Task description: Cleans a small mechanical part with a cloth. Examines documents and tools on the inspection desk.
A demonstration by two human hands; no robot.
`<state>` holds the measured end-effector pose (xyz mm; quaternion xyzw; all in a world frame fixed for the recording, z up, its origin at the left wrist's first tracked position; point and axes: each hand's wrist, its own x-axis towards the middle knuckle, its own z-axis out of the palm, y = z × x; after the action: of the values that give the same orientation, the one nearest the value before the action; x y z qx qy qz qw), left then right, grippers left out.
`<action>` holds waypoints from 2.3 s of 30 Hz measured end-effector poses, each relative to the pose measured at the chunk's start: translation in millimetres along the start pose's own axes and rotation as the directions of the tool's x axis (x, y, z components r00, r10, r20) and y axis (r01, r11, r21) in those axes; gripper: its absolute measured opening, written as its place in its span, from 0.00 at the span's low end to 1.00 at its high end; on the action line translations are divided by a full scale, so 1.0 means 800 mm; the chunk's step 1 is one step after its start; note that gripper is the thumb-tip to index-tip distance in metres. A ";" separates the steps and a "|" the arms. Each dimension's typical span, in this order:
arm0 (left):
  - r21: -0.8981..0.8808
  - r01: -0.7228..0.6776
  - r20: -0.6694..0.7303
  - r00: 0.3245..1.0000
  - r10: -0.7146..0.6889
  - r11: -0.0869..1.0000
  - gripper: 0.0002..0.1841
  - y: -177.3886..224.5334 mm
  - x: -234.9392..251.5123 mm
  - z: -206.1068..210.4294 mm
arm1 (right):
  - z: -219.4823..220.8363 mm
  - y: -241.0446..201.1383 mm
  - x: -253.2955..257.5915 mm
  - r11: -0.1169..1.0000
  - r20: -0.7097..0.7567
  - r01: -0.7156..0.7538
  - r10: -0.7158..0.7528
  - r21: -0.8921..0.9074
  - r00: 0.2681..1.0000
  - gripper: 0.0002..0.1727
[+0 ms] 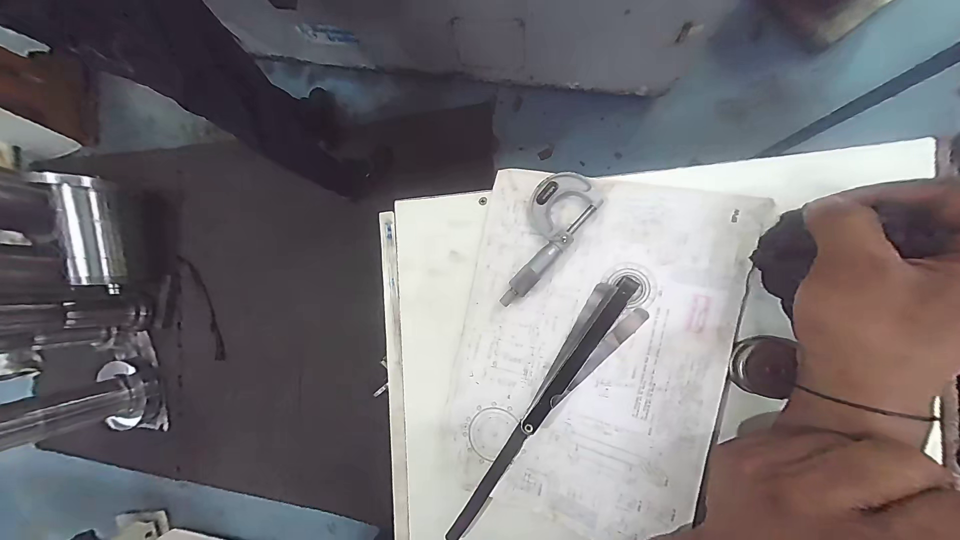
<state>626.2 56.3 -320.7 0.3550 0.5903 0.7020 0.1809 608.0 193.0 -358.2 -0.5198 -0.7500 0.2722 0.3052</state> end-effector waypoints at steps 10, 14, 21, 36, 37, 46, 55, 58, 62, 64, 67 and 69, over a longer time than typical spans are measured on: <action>-0.009 0.007 0.009 1.000 -0.007 1.000 0.19 0.002 0.002 -0.002 | 0.000 -0.002 0.000 1.000 -0.005 -0.016 0.016 -0.019 1.000 0.13; -0.007 0.011 0.017 1.000 -0.011 1.000 0.19 0.003 0.003 -0.003 | 0.001 0.000 -0.001 1.000 0.001 -0.010 0.010 0.011 1.000 0.13; -0.013 0.009 0.025 1.000 -0.009 1.000 0.19 0.000 0.001 -0.002 | 0.002 0.005 0.001 0.999 -0.002 0.010 -0.010 0.041 1.000 0.12; -0.021 0.010 0.029 1.000 -0.009 1.000 0.18 0.003 0.004 -0.004 | 0.000 0.003 0.001 1.000 0.011 -0.008 0.008 -0.016 1.000 0.14; -0.016 0.006 0.027 1.000 -0.006 1.000 0.18 0.002 0.003 -0.004 | 0.000 0.003 0.001 1.000 0.012 -0.008 0.008 -0.012 1.000 0.14; 0.018 -0.020 0.027 0.999 0.020 1.000 0.18 0.002 0.001 -0.002 | -0.002 -0.003 0.000 0.999 0.016 -0.039 0.039 -0.025 0.999 0.13; 0.041 0.024 0.063 0.998 -0.026 0.999 0.19 -0.004 -0.013 0.009 | -0.005 -0.016 -0.002 0.996 -0.048 -0.038 0.035 -0.080 0.998 0.08; 0.049 0.001 0.052 0.999 -0.003 0.999 0.16 -0.001 -0.008 0.000 | -0.003 0.038 0.002 0.980 0.035 0.197 -0.197 0.002 0.980 0.13; 0.044 -0.028 0.078 0.997 0.025 0.999 0.15 -0.003 -0.010 -0.003 | -0.006 -0.013 -0.004 0.995 0.052 -0.081 0.085 -0.066 0.995 0.15; 0.050 -0.037 0.091 0.995 0.032 0.998 0.15 -0.003 -0.009 -0.002 | -0.008 -0.026 -0.005 0.988 0.027 -0.122 0.125 -0.098 0.992 0.14; 0.055 -0.039 0.088 0.996 0.034 0.998 0.15 -0.003 -0.009 -0.003 | -0.007 -0.025 -0.004 0.989 0.026 -0.103 0.107 -0.110 0.994 0.14; 0.045 -0.032 0.094 0.995 0.028 0.998 0.15 -0.003 -0.010 -0.004 | -0.007 -0.026 -0.005 0.988 0.030 -0.105 0.109 -0.116 0.994 0.15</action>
<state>628.7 49.3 -325.6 0.4006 0.5918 0.6733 0.1894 600.3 183.6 -340.3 -0.5710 -0.7408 0.2541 0.2463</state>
